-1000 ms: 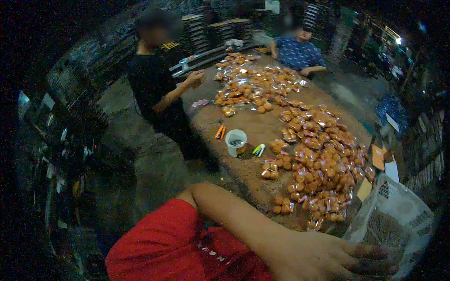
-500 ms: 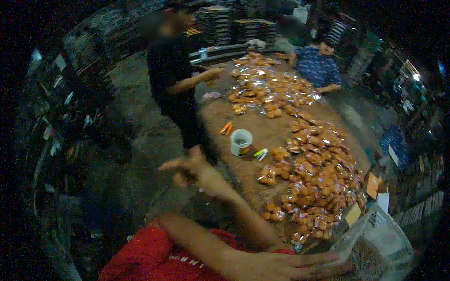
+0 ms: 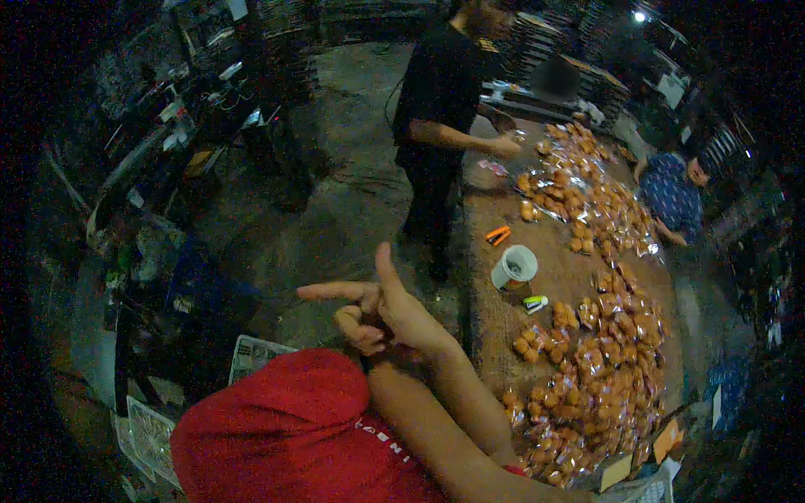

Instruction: The person sorts individually wrapped baked goods from a large pile on a table into a white plastic crate. They repeatedly gather handfuls of the packaged items and place them into the crate.

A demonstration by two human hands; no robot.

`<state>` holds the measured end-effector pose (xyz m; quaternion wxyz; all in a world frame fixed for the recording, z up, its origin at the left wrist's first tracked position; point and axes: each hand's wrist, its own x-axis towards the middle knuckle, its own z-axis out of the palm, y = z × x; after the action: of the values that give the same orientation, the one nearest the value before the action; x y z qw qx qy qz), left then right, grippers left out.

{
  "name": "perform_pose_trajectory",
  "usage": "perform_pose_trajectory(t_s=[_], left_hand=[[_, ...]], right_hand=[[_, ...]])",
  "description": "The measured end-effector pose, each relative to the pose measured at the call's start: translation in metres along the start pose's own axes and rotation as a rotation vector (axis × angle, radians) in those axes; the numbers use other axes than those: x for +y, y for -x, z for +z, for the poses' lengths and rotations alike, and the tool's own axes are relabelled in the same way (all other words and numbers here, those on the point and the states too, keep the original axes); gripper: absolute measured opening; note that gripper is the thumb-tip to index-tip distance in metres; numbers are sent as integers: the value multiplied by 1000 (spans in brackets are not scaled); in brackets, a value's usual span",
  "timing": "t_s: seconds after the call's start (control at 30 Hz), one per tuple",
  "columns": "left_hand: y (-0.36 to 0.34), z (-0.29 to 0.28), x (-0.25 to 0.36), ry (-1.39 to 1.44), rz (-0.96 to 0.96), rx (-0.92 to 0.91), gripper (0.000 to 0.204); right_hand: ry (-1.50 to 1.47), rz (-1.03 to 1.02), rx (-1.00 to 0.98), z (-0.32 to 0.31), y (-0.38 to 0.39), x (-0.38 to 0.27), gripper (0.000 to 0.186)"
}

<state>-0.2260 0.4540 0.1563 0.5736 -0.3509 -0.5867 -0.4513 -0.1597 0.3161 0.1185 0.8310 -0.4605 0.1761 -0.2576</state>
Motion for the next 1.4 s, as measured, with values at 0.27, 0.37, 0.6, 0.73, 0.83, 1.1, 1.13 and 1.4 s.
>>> perform_pose_trajectory(t_s=[0.27, 0.37, 0.6, 0.73, 0.83, 1.1, 1.13, 1.4], left_hand=[[-12, -85, 1, -228, 6, 5, 37], [-12, -114, 2, -255, 12, 24, 37], [-12, -142, 1, -284, 2, 10, 36], [-10, -146, -2, -296, -8, 0, 36], [-10, -145, -6, -291, -19, -10, 36], [-12, -137, -17, -277, -75, -46, 36], [-13, -134, -19, -258, -87, -47, 36], [-17, -81, -33, 160, -269, -174, 35]], right_hand=[[485, -346, 161, 0, 48, -10, 35], [546, -363, 9, -15, 47, -3, 48], [313, -437, 31, -42, 40, 26, 51], [300, -430, 78, -39, 40, 15, 52], [283, -464, 123, -33, 37, 7, 53], [307, -542, 176, -37, 36, 4, 55], [277, -477, 114, -38, 40, 0, 46], [360, -534, 496, -53, 91, -37, 32]])
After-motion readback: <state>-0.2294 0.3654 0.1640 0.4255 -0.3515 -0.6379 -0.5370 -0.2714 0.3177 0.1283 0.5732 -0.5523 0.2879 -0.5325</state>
